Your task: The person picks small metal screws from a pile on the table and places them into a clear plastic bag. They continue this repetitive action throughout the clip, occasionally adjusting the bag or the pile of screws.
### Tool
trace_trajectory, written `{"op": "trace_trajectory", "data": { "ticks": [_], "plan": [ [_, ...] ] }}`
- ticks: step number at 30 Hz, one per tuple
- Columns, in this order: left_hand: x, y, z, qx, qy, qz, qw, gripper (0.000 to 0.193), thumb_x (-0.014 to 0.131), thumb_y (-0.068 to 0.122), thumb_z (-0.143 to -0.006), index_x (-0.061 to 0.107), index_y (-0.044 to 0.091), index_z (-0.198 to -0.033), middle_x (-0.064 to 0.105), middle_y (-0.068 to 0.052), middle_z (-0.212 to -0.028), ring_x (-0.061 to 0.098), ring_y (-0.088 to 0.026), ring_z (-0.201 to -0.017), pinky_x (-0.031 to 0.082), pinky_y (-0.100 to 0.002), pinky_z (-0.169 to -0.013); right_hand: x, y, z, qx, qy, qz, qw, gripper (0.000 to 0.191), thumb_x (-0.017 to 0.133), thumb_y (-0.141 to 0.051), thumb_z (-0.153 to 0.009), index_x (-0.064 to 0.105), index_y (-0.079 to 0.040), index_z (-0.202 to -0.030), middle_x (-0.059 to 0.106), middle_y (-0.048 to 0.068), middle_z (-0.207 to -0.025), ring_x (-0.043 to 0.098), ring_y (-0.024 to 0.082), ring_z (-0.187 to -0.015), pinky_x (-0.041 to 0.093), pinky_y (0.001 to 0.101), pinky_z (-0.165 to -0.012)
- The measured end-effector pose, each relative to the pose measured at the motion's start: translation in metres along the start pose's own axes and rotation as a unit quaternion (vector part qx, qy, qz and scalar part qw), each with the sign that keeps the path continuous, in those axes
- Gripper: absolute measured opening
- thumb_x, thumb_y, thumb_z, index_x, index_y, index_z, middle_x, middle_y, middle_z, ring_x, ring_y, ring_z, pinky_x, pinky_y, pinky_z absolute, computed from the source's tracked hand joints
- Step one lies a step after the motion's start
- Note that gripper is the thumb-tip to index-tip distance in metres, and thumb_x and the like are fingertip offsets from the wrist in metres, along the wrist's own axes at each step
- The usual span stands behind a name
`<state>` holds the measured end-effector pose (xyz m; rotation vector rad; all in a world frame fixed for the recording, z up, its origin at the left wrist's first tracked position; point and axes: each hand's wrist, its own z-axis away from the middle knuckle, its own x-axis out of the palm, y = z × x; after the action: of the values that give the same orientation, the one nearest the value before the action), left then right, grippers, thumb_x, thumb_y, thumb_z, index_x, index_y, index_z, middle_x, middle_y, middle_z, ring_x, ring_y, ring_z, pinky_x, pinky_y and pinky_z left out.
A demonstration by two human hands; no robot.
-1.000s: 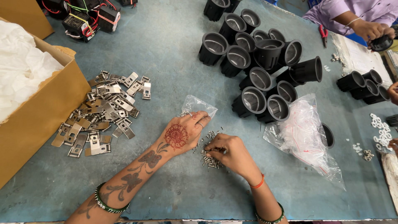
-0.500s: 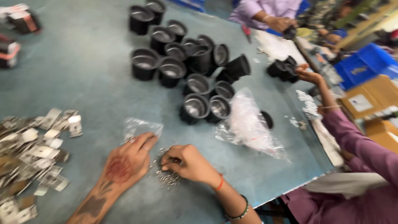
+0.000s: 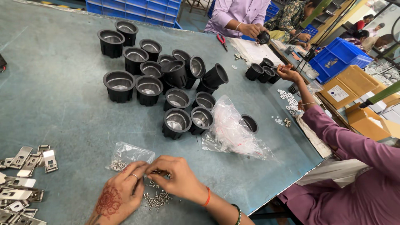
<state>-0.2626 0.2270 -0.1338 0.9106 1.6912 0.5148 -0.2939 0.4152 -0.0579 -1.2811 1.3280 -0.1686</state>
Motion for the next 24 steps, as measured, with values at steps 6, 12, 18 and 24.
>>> {"op": "trace_trajectory", "data": {
  "ticks": [6, 12, 18, 24],
  "plan": [
    [0.011, -0.002, -0.004, -0.088, -0.013, 0.095, 0.992, 0.052, 0.070, 0.003, -0.073, 0.069, 0.013, -0.124, 0.071, 0.000, -0.118, 0.077, -0.018, -0.076, 0.063, -0.031, -0.071, 0.015, 0.008, 0.006, -0.047, 0.036, 0.082, 0.995, 0.015, 0.075, -0.002, -0.090, 0.072, -0.005, -0.105, 0.073, 0.011, -0.102, 0.073, 0.027, -0.082, 0.059, 0.0330, -0.072],
    [0.018, -0.002, -0.006, -0.042, 0.003, 0.084, 0.996, 0.053, 0.070, 0.001, -0.070, 0.069, 0.013, -0.122, 0.070, -0.002, -0.120, 0.076, -0.021, -0.088, 0.063, -0.031, -0.073, 0.015, 0.009, 0.014, -0.139, 0.053, 0.097, 0.984, 0.021, 0.073, 0.000, -0.091, 0.069, -0.007, -0.111, 0.071, 0.009, -0.112, 0.074, 0.028, -0.094, 0.062, 0.0341, -0.080],
    [0.018, 0.000, -0.006, -0.068, -0.022, 0.077, 0.994, 0.059, 0.071, 0.002, -0.070, 0.068, 0.017, -0.127, 0.069, -0.002, -0.122, 0.077, -0.021, -0.088, 0.063, -0.031, -0.074, 0.014, 0.008, 0.015, -0.092, 0.041, 0.093, 0.991, 0.017, 0.072, -0.002, -0.091, 0.071, -0.006, -0.108, 0.072, 0.010, -0.108, 0.073, 0.030, -0.088, 0.061, 0.0353, -0.074],
    [0.013, 0.009, -0.006, -0.088, -0.017, 0.081, 0.993, 0.053, 0.069, 0.004, -0.076, 0.068, 0.016, -0.127, 0.070, -0.001, -0.123, 0.077, -0.018, -0.079, 0.063, -0.031, -0.074, 0.013, 0.009, 0.014, -0.042, 0.021, 0.155, 0.987, 0.013, 0.069, -0.005, -0.091, 0.069, -0.004, -0.104, 0.071, 0.011, -0.103, 0.070, 0.034, -0.083, 0.058, 0.0406, -0.069]
  ]
}}
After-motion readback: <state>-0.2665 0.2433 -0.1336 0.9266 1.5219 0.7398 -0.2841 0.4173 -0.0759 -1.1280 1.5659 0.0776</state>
